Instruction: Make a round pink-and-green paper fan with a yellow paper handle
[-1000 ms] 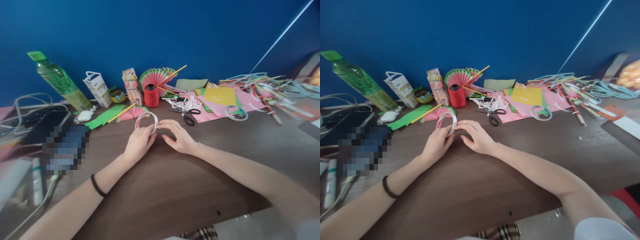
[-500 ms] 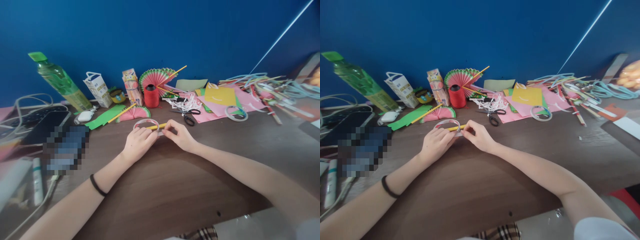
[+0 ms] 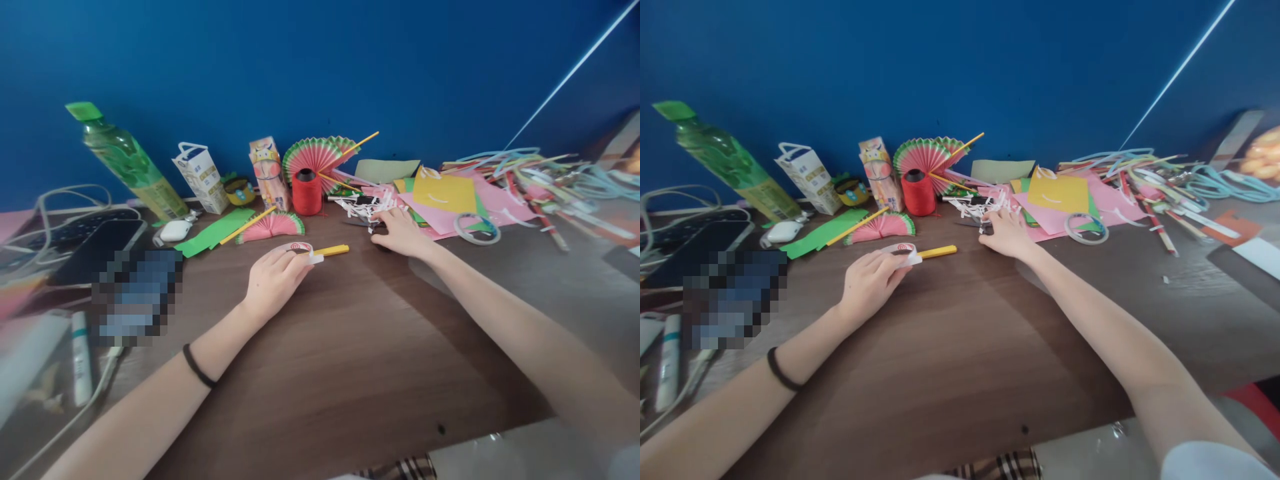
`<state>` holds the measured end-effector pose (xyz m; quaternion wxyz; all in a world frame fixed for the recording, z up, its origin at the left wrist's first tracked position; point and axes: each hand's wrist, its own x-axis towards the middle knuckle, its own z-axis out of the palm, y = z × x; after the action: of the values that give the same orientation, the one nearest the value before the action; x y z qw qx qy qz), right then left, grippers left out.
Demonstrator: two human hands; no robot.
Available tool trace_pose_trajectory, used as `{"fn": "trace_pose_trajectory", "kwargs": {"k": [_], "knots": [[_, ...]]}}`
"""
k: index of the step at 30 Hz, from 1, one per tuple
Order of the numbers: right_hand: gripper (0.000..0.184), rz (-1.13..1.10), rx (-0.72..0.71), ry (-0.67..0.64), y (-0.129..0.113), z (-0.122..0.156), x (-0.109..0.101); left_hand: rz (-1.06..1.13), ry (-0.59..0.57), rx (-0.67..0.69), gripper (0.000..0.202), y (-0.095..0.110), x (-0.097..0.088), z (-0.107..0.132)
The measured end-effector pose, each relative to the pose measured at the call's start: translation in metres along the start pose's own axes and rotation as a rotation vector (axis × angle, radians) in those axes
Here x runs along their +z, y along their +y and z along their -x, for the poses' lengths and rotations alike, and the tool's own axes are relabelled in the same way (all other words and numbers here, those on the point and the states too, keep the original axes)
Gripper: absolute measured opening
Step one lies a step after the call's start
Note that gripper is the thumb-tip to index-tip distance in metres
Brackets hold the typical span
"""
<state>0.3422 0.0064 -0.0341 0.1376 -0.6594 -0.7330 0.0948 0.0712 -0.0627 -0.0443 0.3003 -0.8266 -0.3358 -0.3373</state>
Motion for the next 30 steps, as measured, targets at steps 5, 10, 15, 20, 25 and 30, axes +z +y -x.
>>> {"fn": "trace_pose_trajectory", "kwargs": {"k": [5, 10, 15, 20, 25, 30], "knots": [[0.044, 0.035, -0.057, -0.105, 0.013, -0.006, -0.016, 0.033, 0.01, -0.016, 0.01, 0.001, 0.0, 0.0], [0.037, 0.13, -0.152, -0.108, 0.018, -0.007, -0.016, 0.065, -0.02, -0.05, 0.009, 0.001, 0.0, 0.0], [0.034, 0.105, -0.112, -0.08, 0.013, -0.004, -0.016, 0.073, -0.036, -0.07, 0.009, 0.001, 0.001, 0.001], [0.043, 0.147, -0.068, -0.033, 0.01, 0.0, -0.019, 0.066, -0.017, -0.056, 0.005, 0.001, 0.001, 0.001], [0.052, 0.112, -0.074, -0.036, 0.009, 0.001, -0.021, 0.062, -0.02, -0.056, 0.007, 0.003, 0.0, 0.0], [0.042, 0.117, -0.082, -0.044, 0.012, 0.001, -0.025, 0.078, -0.029, -0.064, 0.007, 0.003, 0.0, 0.0]]}}
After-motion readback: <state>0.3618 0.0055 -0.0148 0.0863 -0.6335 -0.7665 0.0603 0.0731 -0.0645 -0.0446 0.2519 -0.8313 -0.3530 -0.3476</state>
